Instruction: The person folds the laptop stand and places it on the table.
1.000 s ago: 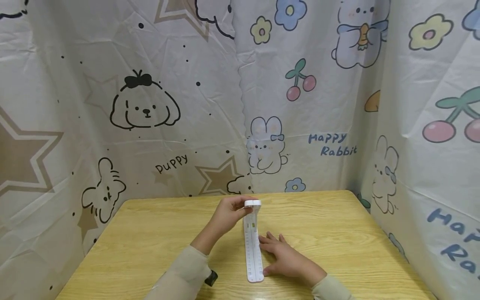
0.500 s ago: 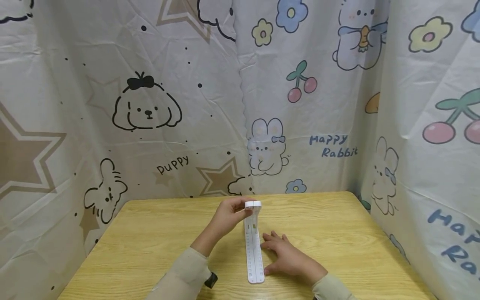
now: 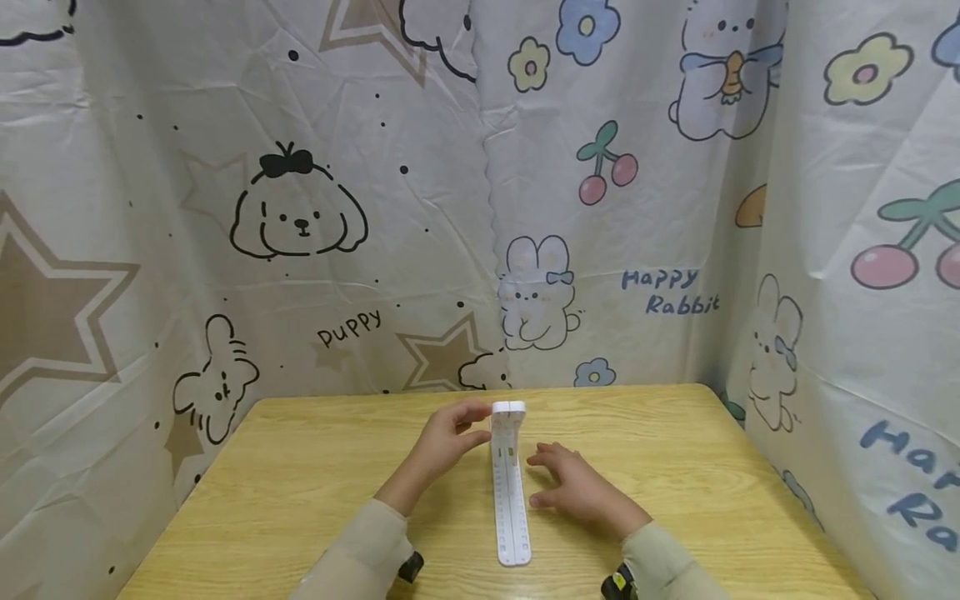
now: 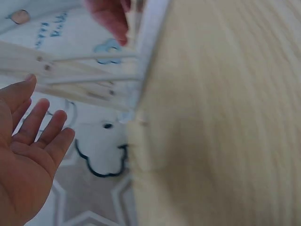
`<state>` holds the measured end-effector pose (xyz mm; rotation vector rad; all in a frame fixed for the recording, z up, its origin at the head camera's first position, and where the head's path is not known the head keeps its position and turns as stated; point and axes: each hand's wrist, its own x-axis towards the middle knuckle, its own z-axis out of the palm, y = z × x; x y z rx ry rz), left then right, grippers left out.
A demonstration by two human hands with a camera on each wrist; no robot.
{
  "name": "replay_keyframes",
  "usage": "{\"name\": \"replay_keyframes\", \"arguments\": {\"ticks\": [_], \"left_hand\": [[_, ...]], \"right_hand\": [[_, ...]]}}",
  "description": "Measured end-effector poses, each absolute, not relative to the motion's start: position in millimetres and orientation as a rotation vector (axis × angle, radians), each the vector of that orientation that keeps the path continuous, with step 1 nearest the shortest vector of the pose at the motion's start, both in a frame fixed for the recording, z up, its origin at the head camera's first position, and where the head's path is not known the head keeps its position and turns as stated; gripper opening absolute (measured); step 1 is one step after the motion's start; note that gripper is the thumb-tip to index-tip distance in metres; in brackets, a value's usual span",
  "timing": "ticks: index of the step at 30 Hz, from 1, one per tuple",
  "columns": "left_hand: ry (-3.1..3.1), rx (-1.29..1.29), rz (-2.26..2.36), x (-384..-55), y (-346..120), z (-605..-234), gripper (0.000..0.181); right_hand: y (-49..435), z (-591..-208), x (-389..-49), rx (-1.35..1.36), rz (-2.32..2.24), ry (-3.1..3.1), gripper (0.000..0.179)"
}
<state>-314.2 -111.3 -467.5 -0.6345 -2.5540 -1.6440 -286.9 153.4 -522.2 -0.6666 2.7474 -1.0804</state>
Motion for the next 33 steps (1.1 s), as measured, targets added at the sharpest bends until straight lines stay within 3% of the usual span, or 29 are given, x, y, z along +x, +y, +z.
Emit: {"name": "replay_keyframes", "arguments": {"ticks": [6,22,33], "left_hand": [[-2.644,-0.582,-1.565,-324.0,-113.5,-488.3,0.032],[-2.787,-0.538,-1.455,-342.2,-105.4,-510.0,0.008],[-2.876,-0.715,-1.272,-349.6,-98.0,-518.9,0.013]], "right_hand": [[150.3,-521.8,-301.4,-0.549,-1.253,2.742,0.051],[139.8,-526.8,-339.4,-0.669,-1.263,2.711,0.030],[135.6,-525.5,-350.7,-0.823,-1.216,2.644,0.022]]}}
